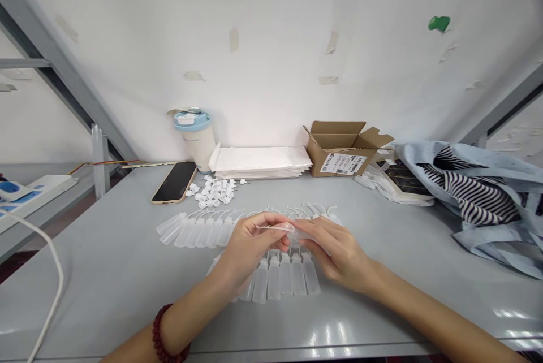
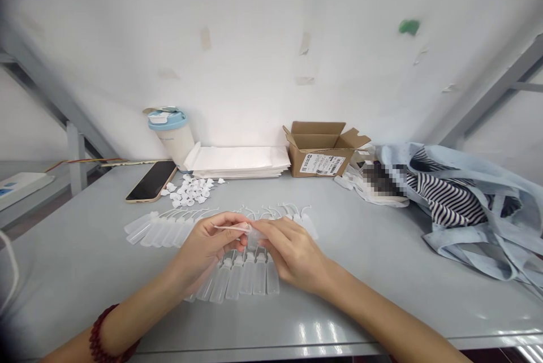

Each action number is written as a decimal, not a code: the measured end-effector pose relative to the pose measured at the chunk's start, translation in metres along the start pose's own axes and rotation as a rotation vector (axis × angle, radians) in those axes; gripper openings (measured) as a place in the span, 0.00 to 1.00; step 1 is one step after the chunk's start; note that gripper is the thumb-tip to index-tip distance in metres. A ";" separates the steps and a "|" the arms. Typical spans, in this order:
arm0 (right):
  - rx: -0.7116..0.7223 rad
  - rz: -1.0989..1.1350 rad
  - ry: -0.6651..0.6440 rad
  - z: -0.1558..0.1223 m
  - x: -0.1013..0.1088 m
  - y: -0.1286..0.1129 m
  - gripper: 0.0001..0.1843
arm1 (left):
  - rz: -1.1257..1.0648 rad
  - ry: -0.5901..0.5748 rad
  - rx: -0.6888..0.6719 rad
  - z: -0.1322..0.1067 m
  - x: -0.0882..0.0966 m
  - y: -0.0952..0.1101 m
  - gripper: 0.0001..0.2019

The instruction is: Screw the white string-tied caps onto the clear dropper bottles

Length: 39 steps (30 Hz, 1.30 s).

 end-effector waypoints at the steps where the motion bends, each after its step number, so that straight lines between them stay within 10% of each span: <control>1: -0.007 0.004 0.011 0.000 0.001 0.000 0.23 | -0.026 -0.015 0.009 0.000 -0.001 -0.001 0.06; 9: -0.039 0.021 -0.019 0.000 -0.005 0.001 0.26 | -0.100 -0.040 0.048 0.001 -0.001 -0.008 0.07; 22: -0.175 0.262 0.063 -0.001 0.002 0.004 0.25 | 0.385 0.083 -0.285 -0.014 -0.003 0.029 0.05; 32: -0.358 0.398 0.098 -0.003 0.000 0.018 0.15 | 0.479 0.050 -0.187 -0.010 0.000 0.023 0.08; 39: -0.665 0.686 0.124 -0.012 -0.007 0.035 0.15 | 0.921 0.274 -0.840 -0.038 -0.014 0.054 0.14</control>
Point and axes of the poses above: each hand's wrist, its own z-axis towards the middle knuckle, its own x-axis out of the back of the hand, y = z × x, the point moved 9 cm from there along z, towards the middle knuckle, and after that the axes turned 10 degrees about z, right-handed, at the moved point
